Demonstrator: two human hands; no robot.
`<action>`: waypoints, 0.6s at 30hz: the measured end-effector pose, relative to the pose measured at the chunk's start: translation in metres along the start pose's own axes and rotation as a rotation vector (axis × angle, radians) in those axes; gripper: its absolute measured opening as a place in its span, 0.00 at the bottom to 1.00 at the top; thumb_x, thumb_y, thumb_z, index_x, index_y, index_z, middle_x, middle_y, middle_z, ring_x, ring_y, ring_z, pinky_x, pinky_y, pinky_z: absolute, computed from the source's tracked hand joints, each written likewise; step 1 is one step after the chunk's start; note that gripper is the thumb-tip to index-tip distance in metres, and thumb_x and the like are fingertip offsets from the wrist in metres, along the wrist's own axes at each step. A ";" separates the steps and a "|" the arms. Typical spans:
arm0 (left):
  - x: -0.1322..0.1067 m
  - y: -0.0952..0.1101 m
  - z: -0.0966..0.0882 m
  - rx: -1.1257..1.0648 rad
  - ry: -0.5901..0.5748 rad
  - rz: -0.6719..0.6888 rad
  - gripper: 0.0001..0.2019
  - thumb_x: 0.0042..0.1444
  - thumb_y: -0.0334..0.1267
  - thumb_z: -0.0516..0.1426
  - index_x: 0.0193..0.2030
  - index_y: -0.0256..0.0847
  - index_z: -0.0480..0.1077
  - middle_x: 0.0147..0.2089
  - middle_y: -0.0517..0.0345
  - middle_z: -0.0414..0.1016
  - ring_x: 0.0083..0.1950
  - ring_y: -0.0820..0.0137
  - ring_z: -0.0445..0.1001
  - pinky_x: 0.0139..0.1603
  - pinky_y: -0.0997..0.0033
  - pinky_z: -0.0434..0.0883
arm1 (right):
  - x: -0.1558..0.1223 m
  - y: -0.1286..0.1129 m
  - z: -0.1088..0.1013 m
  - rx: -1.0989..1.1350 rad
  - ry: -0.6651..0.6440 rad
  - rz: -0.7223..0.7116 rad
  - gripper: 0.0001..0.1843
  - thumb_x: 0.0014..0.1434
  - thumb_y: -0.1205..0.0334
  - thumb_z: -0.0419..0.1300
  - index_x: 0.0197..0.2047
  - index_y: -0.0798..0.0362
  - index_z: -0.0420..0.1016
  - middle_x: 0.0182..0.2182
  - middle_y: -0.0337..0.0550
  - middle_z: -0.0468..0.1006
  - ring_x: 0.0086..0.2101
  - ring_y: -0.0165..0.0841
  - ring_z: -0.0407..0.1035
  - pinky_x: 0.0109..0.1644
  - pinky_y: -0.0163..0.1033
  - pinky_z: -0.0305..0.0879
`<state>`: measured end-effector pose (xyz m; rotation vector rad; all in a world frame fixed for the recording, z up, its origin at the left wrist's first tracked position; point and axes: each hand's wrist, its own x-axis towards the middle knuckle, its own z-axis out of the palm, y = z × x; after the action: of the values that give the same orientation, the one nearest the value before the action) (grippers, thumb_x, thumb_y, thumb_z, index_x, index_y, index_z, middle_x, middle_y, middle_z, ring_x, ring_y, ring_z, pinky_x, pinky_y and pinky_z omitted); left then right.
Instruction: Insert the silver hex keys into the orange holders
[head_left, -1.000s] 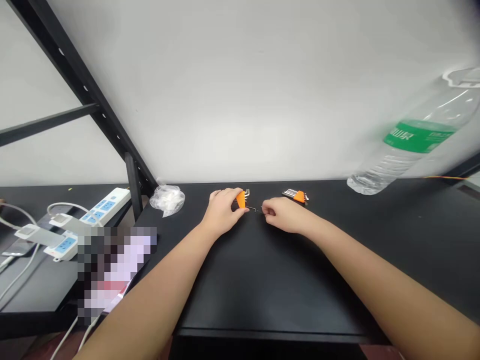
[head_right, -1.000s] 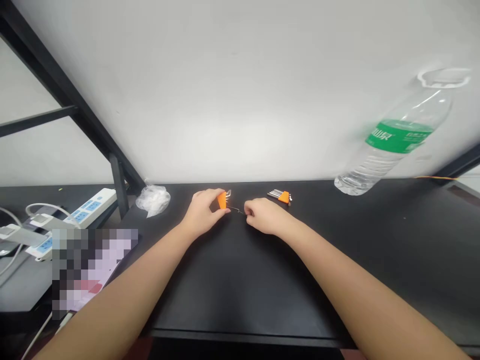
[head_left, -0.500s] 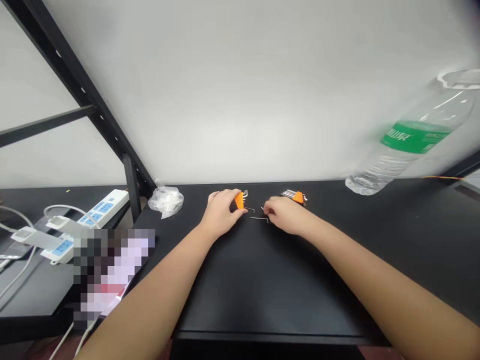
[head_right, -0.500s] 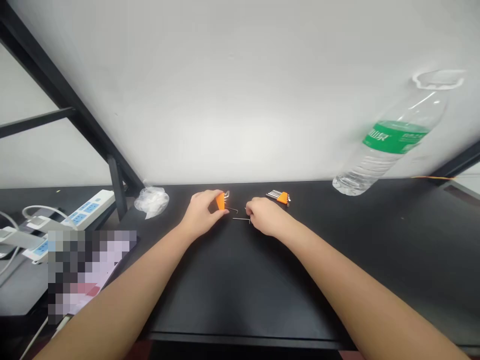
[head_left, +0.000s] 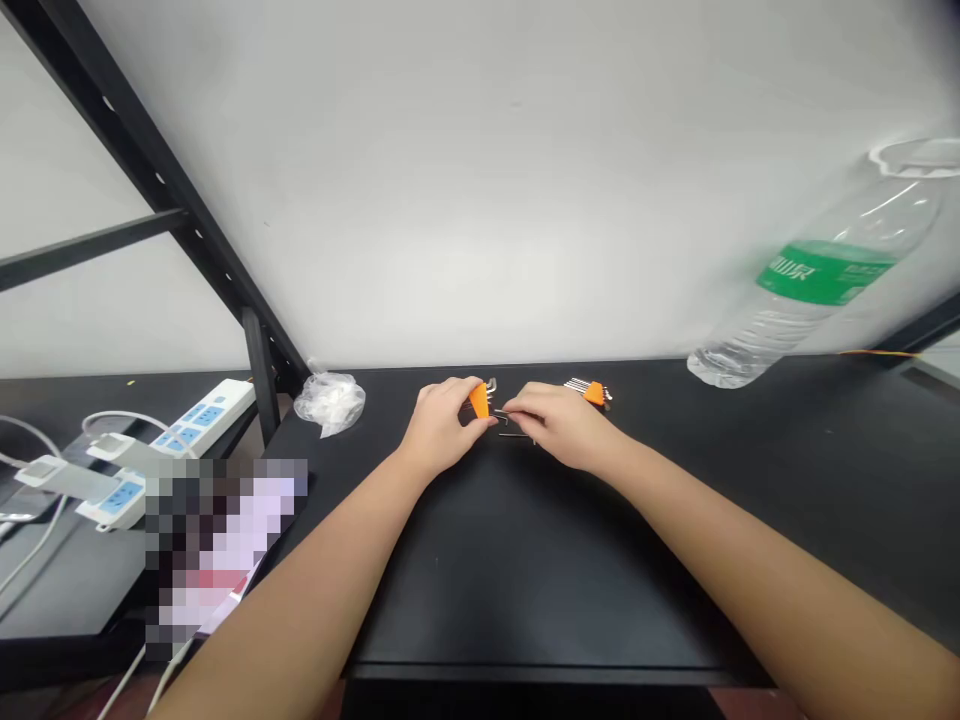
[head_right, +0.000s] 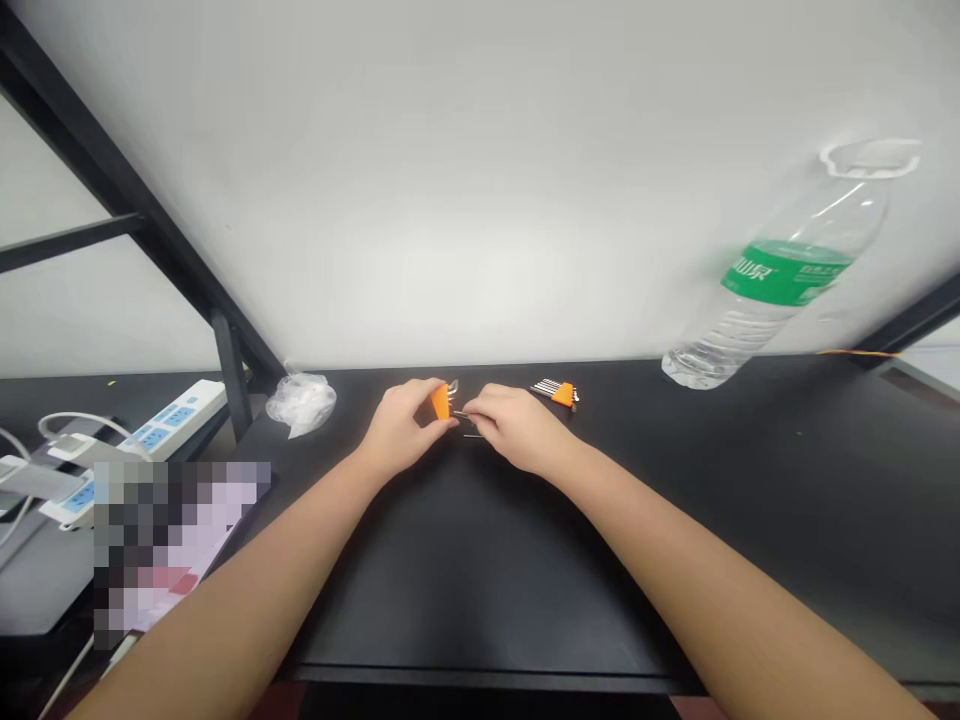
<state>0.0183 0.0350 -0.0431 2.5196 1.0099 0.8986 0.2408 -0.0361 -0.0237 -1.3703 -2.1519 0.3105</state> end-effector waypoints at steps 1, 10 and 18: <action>0.000 0.000 0.000 -0.003 0.000 0.004 0.22 0.60 0.45 0.65 0.60 0.48 0.70 0.54 0.55 0.79 0.54 0.61 0.77 0.64 0.55 0.67 | 0.000 -0.002 0.000 -0.006 0.009 0.005 0.14 0.70 0.65 0.54 0.47 0.47 0.82 0.41 0.45 0.80 0.41 0.37 0.74 0.48 0.42 0.68; 0.000 0.003 0.000 -0.024 -0.005 0.032 0.23 0.61 0.46 0.65 0.61 0.47 0.70 0.56 0.55 0.79 0.56 0.61 0.76 0.66 0.55 0.65 | 0.002 -0.002 0.003 -0.039 0.058 0.026 0.14 0.70 0.64 0.54 0.43 0.49 0.83 0.37 0.44 0.79 0.37 0.36 0.72 0.45 0.40 0.66; 0.000 0.007 -0.001 0.003 -0.019 0.066 0.23 0.60 0.45 0.65 0.61 0.47 0.70 0.57 0.55 0.79 0.59 0.60 0.76 0.69 0.53 0.62 | 0.001 -0.004 0.009 -0.169 0.039 -0.007 0.15 0.71 0.66 0.52 0.39 0.50 0.81 0.35 0.45 0.73 0.34 0.35 0.68 0.41 0.39 0.64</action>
<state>0.0212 0.0295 -0.0391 2.5730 0.9278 0.8896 0.2325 -0.0357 -0.0285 -1.4477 -2.1917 0.0997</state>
